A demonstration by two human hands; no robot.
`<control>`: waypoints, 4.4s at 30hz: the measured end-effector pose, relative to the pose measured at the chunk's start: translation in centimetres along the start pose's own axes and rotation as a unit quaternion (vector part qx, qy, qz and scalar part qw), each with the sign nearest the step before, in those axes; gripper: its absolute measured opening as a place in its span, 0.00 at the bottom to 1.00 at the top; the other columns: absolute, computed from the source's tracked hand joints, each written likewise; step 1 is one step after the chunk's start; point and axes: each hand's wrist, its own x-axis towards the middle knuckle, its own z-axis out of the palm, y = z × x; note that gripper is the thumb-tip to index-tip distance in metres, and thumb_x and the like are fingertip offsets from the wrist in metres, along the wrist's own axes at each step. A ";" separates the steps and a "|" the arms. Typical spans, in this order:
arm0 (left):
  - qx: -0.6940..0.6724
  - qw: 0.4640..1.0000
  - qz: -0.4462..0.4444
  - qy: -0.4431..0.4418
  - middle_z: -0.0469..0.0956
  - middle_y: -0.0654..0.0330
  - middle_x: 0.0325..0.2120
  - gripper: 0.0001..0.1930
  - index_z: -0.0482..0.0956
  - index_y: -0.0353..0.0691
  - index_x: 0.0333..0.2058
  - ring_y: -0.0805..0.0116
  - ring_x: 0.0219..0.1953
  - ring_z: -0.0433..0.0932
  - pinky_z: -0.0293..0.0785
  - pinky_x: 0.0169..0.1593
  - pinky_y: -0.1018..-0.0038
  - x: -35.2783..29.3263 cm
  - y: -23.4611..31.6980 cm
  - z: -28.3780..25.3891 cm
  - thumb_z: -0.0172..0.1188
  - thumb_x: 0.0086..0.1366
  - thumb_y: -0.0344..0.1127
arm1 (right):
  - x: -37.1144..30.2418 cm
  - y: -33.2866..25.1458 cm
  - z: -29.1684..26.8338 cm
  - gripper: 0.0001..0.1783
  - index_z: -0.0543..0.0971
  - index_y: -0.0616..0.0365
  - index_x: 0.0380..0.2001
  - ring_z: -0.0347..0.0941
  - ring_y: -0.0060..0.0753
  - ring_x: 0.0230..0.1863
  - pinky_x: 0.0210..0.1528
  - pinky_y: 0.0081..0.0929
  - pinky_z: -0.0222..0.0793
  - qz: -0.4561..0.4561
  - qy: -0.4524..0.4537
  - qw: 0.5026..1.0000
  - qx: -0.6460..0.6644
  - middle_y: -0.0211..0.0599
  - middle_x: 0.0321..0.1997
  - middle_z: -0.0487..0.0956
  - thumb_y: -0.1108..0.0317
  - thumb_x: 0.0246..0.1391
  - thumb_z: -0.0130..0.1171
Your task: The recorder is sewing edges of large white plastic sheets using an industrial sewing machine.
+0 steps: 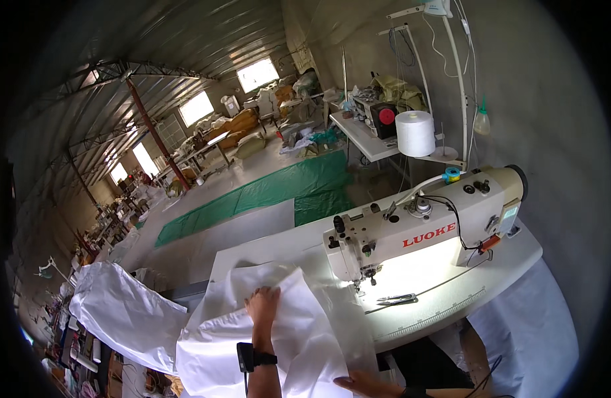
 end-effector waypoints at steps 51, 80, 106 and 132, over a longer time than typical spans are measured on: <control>-0.168 0.928 0.332 0.016 0.79 0.55 0.33 0.06 0.75 0.41 0.35 0.51 0.37 0.79 0.74 0.42 0.57 -7.3 12.2 5.6 0.60 0.64 0.35 | -8.0 -0.5 -5.7 0.20 0.79 0.66 0.48 0.75 0.14 0.39 0.45 0.17 0.72 -0.045 0.260 0.930 0.257 0.28 0.40 0.82 0.60 0.63 0.65; -0.093 0.874 0.476 0.029 0.79 0.58 0.46 0.10 0.82 0.43 0.40 0.58 0.46 0.78 0.73 0.50 0.60 -6.5 16.2 7.0 0.63 0.58 0.30 | -10.0 -4.4 -6.4 0.33 0.68 0.56 0.66 0.76 0.40 0.16 0.20 0.34 0.74 -0.101 0.354 0.882 -0.296 0.38 0.21 0.79 0.66 0.57 0.60; -0.146 0.819 0.553 -0.052 0.82 0.58 0.44 0.08 0.82 0.37 0.40 0.60 0.48 0.80 0.78 0.52 0.66 -5.1 14.1 6.2 0.60 0.65 0.31 | -7.7 -7.3 -8.4 0.12 0.81 0.54 0.39 0.82 0.42 0.32 0.34 0.35 0.79 -0.081 0.411 0.895 -0.154 0.39 0.34 0.84 0.57 0.63 0.60; -0.107 0.898 0.427 -0.011 0.73 0.52 0.61 0.28 0.75 0.36 0.57 0.54 0.64 0.69 0.63 0.68 0.61 -9.1 12.0 6.8 0.58 0.67 0.52 | -2.5 -9.3 -8.8 0.30 0.71 0.76 0.57 0.82 0.49 0.26 0.30 0.43 0.77 -0.021 0.275 0.885 -0.376 0.48 0.25 0.82 0.70 0.51 0.57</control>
